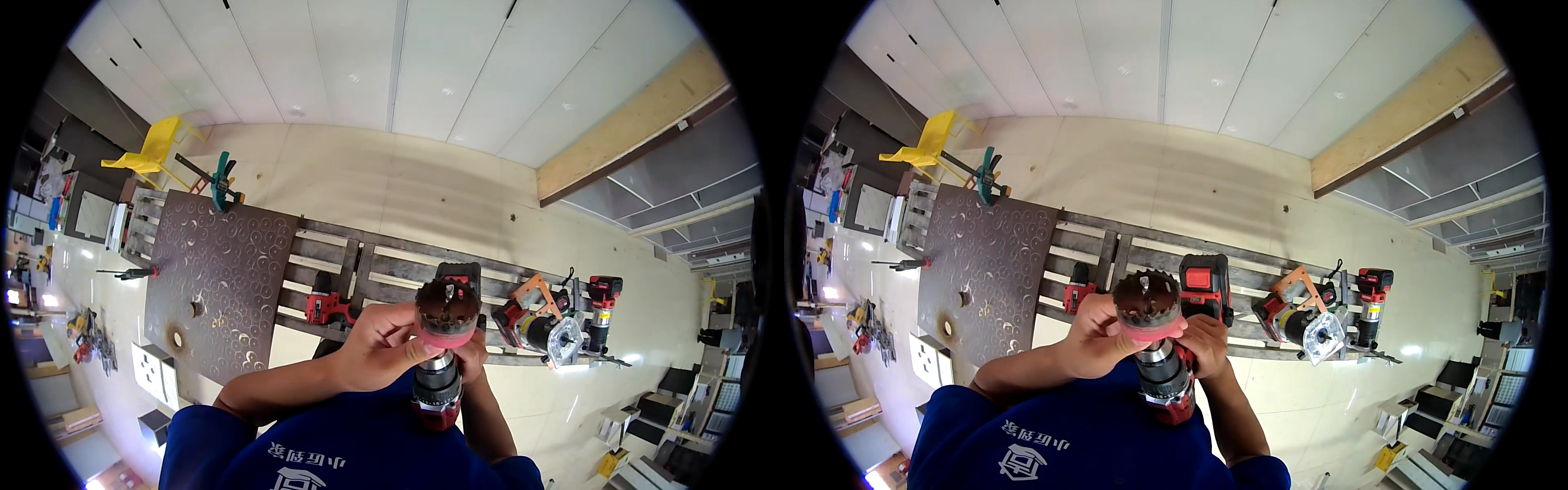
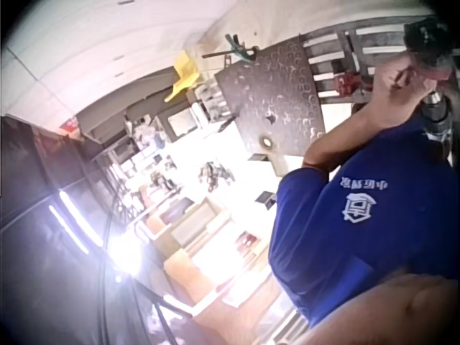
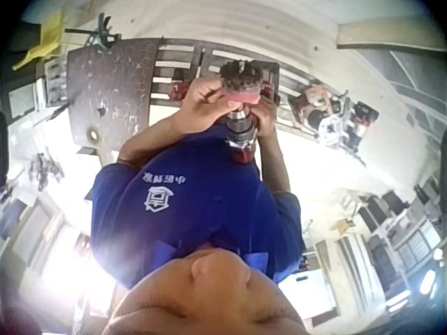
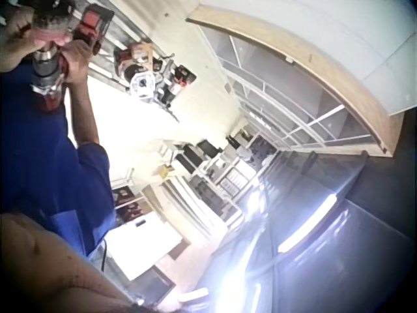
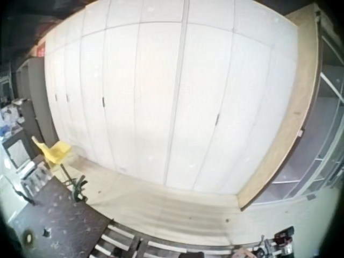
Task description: The person uses a cordless drill with a hole saw bit to cut circular holes in a patterned board clamped to a workbench. They drill multiple holes, remove the cutouts, and adjust the drill bit. Another person assists by marking the board with a square and pencil.
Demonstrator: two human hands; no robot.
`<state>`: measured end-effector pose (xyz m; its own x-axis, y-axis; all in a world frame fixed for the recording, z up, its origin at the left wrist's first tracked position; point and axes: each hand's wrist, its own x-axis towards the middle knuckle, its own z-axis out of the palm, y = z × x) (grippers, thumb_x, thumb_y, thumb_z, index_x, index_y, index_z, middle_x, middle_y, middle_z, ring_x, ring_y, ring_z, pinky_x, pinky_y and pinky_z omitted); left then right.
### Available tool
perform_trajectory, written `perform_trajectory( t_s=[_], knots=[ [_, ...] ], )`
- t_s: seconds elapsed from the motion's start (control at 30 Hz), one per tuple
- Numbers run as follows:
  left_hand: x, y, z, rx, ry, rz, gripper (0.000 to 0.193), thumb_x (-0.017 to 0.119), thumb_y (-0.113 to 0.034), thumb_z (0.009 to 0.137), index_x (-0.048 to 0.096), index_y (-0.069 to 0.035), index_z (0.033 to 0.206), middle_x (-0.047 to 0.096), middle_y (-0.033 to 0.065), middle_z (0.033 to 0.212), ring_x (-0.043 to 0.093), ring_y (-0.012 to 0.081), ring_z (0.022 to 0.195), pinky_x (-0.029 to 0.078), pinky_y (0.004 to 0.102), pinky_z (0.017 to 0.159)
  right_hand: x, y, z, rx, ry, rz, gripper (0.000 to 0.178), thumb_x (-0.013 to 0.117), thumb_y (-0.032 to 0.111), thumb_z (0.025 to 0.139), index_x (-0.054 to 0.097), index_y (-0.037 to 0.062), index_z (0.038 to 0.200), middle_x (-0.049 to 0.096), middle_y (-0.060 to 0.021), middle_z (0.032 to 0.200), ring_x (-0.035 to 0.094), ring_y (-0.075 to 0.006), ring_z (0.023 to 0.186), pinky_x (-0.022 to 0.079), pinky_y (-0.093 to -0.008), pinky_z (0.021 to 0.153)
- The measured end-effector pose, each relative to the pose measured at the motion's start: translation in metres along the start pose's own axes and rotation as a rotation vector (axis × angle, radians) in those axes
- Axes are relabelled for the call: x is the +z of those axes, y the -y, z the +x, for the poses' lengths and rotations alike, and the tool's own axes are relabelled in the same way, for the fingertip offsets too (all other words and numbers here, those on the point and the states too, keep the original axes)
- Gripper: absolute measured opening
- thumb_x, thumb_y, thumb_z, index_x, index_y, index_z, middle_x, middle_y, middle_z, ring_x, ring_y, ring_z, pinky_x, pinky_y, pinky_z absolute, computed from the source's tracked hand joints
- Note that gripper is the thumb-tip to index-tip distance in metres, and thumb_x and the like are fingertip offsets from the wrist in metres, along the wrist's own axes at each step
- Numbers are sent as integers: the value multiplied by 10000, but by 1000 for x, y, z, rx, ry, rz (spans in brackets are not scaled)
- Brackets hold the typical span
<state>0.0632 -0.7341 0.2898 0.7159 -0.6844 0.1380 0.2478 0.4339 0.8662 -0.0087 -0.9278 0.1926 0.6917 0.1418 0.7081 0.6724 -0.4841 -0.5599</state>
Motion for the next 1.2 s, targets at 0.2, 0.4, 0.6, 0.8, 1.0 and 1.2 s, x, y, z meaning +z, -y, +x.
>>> perform_trajectory(
  t_s=[0.2, 0.4, 0.6, 0.8, 1.0, 1.2],
  knots=[
    [-3, -23, -2, -23, 72, 54, 284, 638, -134, 968, 601, 40, 1189, 640, 87, 1082, 571, 103, 944, 472, 268, 813, 3, 10, 15, 13, -47, 3, 270, 742, 147, 696, 595, 18, 882, 659, -132, 736, 652, -314, 616, 527, -410, 597],
    [0, -35, -3, 140, 120, 113, 215, 657, -119, 951, 642, 30, 1107, 651, 122, 1074, 603, 151, 950, 474, 296, 831, 7, 2, 17, -113, -51, 61, 290, 740, 189, 684, 624, -18, 852, 651, -149, 732, 644, -304, 607, 522, -401, 581],
    [8, -48, -11, 13, 5, 25, 313, 661, -151, 957, 622, 17, 1218, 680, 52, 1003, 577, 72, 820, 455, 243, 693, 11, 14, 59, -166, -107, 68, 280, 735, 226, 696, 601, -12, 756, 641, -156, 729, 636, -301, 602, 522, -395, 590],
    [10, -55, -3, 259, 147, 190, 249, 675, -81, 923, 656, 12, 1153, 669, 114, 1113, 607, 171, 948, 461, 297, 793, 23, -3, 19, 1, -125, 137, 315, 720, 247, 680, 570, -9, 788, 638, -179, 739, 630, -337, 596, 515, -417, 569],
    [16, -62, -1, 323, 278, 120, 279, 683, -131, 905, 649, 16, 1140, 609, 197, 1251, 550, 332, 1213, 386, 455, 1044, 4, 13, 69, -248, -120, 10, 329, 694, 258, 680, 624, -7, 861, 668, -169, 774, 651, -318, 614, 517, -406, 579],
    [36, -77, -1, 206, 224, 69, 535, 769, -219, 835, 561, 38, 1255, 552, 205, 1330, 508, 321, 1290, 354, 436, 1094, -12, 20, 110, -361, -135, 17, 270, 690, 237, 696, 609, 7, 811, 656, -131, 745, 639, -289, 605, 513, -373, 575]
  ],
)
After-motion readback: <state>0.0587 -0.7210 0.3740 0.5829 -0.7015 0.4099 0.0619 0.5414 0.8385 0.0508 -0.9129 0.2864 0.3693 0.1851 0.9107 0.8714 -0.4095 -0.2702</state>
